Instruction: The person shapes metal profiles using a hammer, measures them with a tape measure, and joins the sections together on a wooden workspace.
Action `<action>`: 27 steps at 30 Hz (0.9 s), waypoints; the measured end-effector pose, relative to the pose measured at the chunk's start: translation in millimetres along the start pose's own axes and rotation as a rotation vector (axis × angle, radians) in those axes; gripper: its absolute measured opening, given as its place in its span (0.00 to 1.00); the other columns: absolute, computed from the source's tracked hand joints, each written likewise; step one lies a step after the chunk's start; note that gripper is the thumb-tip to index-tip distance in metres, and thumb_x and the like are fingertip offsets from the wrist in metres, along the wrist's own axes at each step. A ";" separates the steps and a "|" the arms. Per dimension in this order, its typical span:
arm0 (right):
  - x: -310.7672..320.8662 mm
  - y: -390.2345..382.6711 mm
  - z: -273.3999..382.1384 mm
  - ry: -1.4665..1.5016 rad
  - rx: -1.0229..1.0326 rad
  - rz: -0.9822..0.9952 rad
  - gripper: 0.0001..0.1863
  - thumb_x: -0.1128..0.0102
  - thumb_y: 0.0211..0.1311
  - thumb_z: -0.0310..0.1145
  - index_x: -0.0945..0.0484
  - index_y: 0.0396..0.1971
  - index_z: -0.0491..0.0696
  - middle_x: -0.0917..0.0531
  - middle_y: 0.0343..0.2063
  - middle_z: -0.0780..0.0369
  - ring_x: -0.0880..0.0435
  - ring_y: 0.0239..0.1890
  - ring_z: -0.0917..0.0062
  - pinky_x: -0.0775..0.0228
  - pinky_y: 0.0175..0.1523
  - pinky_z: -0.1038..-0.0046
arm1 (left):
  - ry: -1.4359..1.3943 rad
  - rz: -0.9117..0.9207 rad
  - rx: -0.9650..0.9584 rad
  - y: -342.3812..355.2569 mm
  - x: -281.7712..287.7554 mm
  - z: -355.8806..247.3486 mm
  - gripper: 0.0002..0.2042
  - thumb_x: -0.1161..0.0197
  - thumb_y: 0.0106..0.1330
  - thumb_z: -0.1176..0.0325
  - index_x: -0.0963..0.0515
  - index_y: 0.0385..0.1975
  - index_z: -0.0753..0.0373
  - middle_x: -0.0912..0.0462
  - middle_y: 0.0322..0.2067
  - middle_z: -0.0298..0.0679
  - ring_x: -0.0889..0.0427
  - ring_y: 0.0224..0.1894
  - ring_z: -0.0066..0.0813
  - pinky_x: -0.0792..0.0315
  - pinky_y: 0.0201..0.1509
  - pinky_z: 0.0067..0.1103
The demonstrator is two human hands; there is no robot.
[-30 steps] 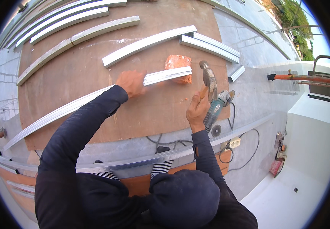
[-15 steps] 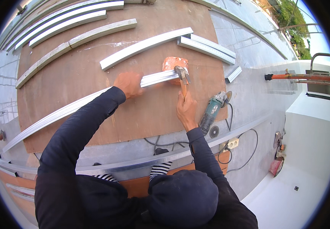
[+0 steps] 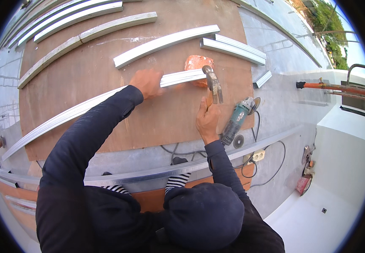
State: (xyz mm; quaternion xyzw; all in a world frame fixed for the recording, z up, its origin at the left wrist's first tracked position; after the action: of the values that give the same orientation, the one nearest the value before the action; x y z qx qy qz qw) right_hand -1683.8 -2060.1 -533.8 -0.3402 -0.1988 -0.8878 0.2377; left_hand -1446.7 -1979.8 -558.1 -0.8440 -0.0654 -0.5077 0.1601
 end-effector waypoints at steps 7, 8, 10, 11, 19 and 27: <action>9.4 16.9 22.9 0.061 -0.068 -0.153 0.18 0.46 0.74 0.38 0.28 0.28 0.39 0.26 0.15 0.46 0.25 0.17 0.48 0.39 0.23 0.56 | -0.015 0.031 0.028 -4.2 -1.5 6.9 0.20 0.32 0.58 0.52 0.18 0.37 0.65 0.15 0.28 0.54 0.15 0.32 0.54 0.22 0.39 0.40; 15.0 17.7 28.5 0.085 -0.085 -0.229 0.18 0.46 0.74 0.38 0.28 0.28 0.39 0.26 0.15 0.46 0.24 0.18 0.48 0.39 0.23 0.56 | -0.006 0.036 0.028 -5.1 -2.3 7.4 0.20 0.32 0.58 0.52 0.18 0.37 0.65 0.15 0.29 0.54 0.15 0.32 0.54 0.22 0.39 0.40; 8.8 16.1 -15.9 -0.059 -0.077 -0.141 0.18 0.46 0.74 0.38 0.27 0.28 0.39 0.25 0.16 0.45 0.24 0.19 0.48 0.39 0.24 0.55 | -0.016 0.017 -0.008 2.3 -1.2 -3.4 0.20 0.32 0.58 0.52 0.18 0.36 0.65 0.15 0.29 0.54 0.15 0.32 0.54 0.22 0.40 0.40; 4.9 21.6 -19.8 -0.119 -0.068 -0.093 0.17 0.47 0.74 0.38 0.27 0.28 0.39 0.25 0.16 0.45 0.23 0.20 0.47 0.38 0.24 0.55 | -0.025 -0.001 -0.013 -0.9 0.5 -0.2 0.20 0.31 0.57 0.52 0.18 0.36 0.65 0.15 0.29 0.54 0.15 0.32 0.53 0.22 0.40 0.39; 6.6 11.0 -32.1 -0.182 -0.103 -0.059 0.18 0.47 0.74 0.39 0.29 0.27 0.40 0.24 0.17 0.44 0.19 0.21 0.49 0.37 0.25 0.54 | -0.036 0.022 0.015 3.1 -0.3 -6.0 0.19 0.31 0.57 0.53 0.17 0.34 0.65 0.15 0.28 0.54 0.15 0.33 0.54 0.22 0.40 0.38; 0.4 -1.9 -6.5 -0.010 -0.002 -0.126 0.17 0.46 0.73 0.36 0.29 0.27 0.39 0.26 0.14 0.46 0.19 0.18 0.52 0.37 0.23 0.56 | -0.016 -0.017 -0.011 3.9 3.2 -0.6 0.19 0.31 0.56 0.53 0.17 0.35 0.66 0.15 0.28 0.54 0.15 0.32 0.54 0.21 0.39 0.39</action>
State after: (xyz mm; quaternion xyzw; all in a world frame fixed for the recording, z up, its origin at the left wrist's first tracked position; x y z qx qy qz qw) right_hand -1688.4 -2062.0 -538.4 -0.3317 -0.2202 -0.8994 0.1803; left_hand -1444.6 -1983.9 -555.8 -0.8483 -0.0708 -0.5026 0.1507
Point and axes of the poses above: each hand's wrist, its own y-axis towards the middle knuckle, its own x-axis out of the back of the hand, z = x × y, the point moved 2 cm from there along y, towards the middle knuckle
